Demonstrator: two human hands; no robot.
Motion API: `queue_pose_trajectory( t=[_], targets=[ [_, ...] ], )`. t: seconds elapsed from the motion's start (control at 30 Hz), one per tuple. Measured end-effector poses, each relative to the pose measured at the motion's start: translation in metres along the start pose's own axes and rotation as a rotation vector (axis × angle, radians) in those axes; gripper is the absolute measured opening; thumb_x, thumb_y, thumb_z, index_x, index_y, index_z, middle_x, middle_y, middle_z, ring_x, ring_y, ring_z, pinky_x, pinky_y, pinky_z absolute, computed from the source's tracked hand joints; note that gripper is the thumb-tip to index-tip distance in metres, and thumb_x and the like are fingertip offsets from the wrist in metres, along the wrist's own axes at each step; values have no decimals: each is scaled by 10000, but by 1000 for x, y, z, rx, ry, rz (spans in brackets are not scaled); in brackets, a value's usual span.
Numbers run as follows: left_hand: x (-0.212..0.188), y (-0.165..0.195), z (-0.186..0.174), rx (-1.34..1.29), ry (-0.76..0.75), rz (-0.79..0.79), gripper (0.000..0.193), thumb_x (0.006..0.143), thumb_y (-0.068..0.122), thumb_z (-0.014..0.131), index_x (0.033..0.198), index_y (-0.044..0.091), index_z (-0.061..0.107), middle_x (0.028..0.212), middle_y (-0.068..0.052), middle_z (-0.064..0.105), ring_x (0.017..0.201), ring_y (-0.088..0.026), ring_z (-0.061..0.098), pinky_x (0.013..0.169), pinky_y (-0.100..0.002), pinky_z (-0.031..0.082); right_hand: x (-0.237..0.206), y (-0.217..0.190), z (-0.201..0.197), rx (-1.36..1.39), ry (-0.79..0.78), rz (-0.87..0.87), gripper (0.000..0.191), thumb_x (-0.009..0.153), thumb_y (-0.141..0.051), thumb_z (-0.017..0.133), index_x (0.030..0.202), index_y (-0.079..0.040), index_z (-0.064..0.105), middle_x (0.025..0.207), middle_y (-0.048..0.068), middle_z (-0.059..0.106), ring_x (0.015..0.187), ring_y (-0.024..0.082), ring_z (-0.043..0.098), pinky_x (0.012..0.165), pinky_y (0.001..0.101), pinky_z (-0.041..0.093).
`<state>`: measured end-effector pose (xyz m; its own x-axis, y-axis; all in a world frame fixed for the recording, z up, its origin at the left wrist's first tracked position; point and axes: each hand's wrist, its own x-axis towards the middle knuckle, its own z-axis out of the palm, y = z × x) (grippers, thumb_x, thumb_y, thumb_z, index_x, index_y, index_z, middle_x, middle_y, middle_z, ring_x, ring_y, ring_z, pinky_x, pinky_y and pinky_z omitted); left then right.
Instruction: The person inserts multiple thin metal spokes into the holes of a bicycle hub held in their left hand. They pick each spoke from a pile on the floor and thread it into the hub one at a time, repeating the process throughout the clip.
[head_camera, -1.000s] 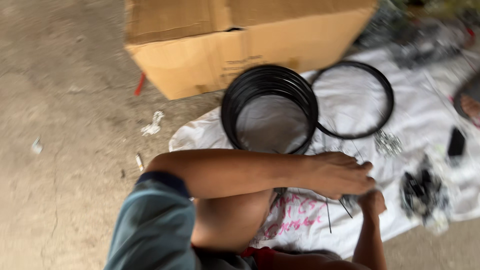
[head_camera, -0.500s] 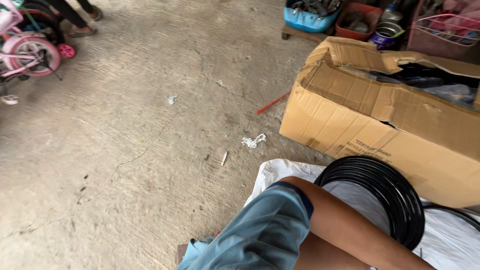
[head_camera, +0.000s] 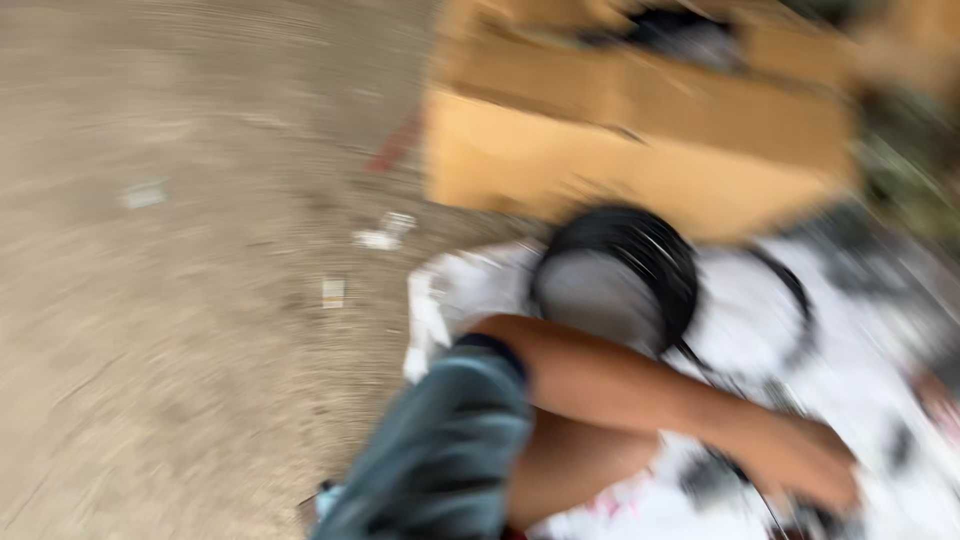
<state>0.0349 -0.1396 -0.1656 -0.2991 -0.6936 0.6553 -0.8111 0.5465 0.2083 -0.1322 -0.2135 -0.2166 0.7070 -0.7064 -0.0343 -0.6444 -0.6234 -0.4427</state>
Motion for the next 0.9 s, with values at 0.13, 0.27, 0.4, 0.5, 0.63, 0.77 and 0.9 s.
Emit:
queue_pose_trajectory(
  t=[0.13,0.27,0.4,0.5,0.63,0.77,0.9],
  targets=[
    [-15,60,-38,-63,33,-54,324,653,45,727,966,101,666,996,-84,644,1000,-334,667,787,-460,573,-22,5,-33,377,138,-78,375,1054,-251,665,807,29,651,741,108,656,745,213,556,656,414,446],
    [-30,101,-104,-120,-195,-356,474,737,42,719,1195,4,603,1143,-203,614,960,-378,681,799,-488,571,-30,-22,-73,821,244,-26,50,966,-19,675,988,23,662,955,61,748,918,168,704,843,282,549],
    [-27,116,-152,-247,-240,-458,622,711,126,802,1248,-38,534,1265,-259,564,1051,-393,635,814,-439,563,-41,-52,-142,1136,214,-102,72,1036,-11,666,981,-4,620,1000,60,702,985,176,720,992,377,624],
    [-16,125,-184,-268,-274,-488,608,746,111,777,1294,10,535,1160,-183,627,1066,-338,658,880,-430,560,-71,-94,-208,1005,177,-237,38,1085,-2,631,1100,32,633,1056,109,706,980,185,714,993,412,626],
    [-6,137,-208,-322,-167,-443,684,705,98,784,1333,47,517,1139,-152,648,1053,-330,663,834,-428,568,-107,-151,-275,778,183,-434,140,1074,61,621,1211,61,591,1036,135,706,973,188,728,892,371,663],
    [6,145,-217,-332,-141,-437,716,727,124,805,1364,56,485,1159,-150,643,992,-316,677,797,-428,576,-124,-175,-275,825,149,-546,91,1067,103,605,1149,66,596,1016,158,735,901,208,766,816,349,677],
    [13,156,-223,-348,-28,-362,760,720,132,828,1386,54,468,1174,-158,652,1004,-329,683,811,-432,589,-150,-167,-253,906,116,-317,175,1039,141,561,1200,119,628,1106,205,736,925,255,755,931,408,633]
  ],
)
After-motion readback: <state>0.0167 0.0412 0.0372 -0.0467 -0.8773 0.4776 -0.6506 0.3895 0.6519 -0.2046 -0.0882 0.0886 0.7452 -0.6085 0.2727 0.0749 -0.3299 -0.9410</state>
